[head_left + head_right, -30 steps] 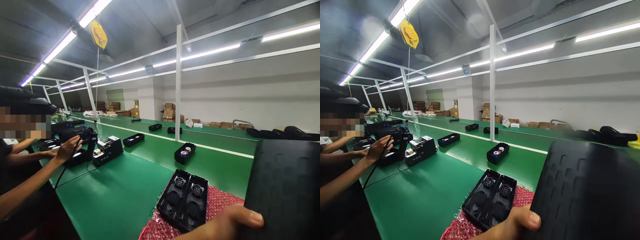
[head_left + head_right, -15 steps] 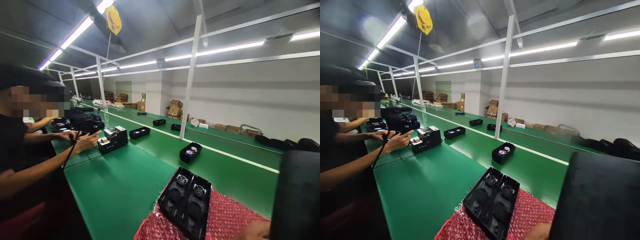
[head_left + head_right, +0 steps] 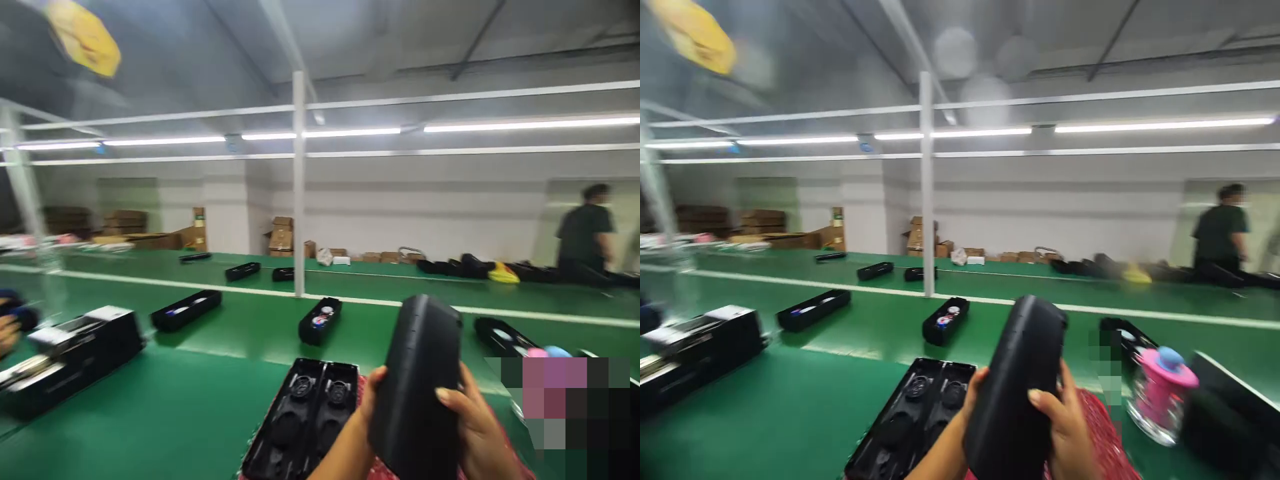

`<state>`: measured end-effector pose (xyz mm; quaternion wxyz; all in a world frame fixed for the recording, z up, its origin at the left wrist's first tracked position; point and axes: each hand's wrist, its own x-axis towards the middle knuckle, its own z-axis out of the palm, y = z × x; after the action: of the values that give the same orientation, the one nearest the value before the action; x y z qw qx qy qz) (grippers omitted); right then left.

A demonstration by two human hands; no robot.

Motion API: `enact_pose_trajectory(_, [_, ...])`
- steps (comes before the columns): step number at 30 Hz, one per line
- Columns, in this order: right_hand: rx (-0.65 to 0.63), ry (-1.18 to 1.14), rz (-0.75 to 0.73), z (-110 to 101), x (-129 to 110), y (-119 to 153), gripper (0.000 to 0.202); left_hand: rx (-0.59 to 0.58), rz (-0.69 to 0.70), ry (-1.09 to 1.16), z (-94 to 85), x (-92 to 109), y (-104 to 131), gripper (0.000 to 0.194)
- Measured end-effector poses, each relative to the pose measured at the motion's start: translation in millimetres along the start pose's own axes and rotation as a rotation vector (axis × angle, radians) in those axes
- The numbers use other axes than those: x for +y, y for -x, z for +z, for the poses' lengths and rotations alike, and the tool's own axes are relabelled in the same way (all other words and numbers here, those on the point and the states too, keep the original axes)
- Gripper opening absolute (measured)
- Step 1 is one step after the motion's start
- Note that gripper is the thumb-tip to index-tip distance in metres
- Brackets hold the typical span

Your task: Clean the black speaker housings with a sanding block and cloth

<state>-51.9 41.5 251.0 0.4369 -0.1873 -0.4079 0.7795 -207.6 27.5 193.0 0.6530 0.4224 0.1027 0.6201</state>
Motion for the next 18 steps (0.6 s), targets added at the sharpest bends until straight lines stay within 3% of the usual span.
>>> enact_pose_trajectory(4, [0.018, -0.113, -0.025, 12, -2, -8, 0.108, -0.077, -0.086, 0.111, -8.8, 3, 6, 0.065])
enact_pose_trajectory(10, [-0.017, -0.202, -0.043, 15, -7, -15, 0.091, -0.190, -0.165, 0.209, 3.3, 17, 5, 0.052])
enact_pose_trajectory(18, [-0.066, -0.236, -0.039, 16, -13, -7, 0.096, -0.186, -0.144, 0.184, 14.9, 22, 12, 0.055])
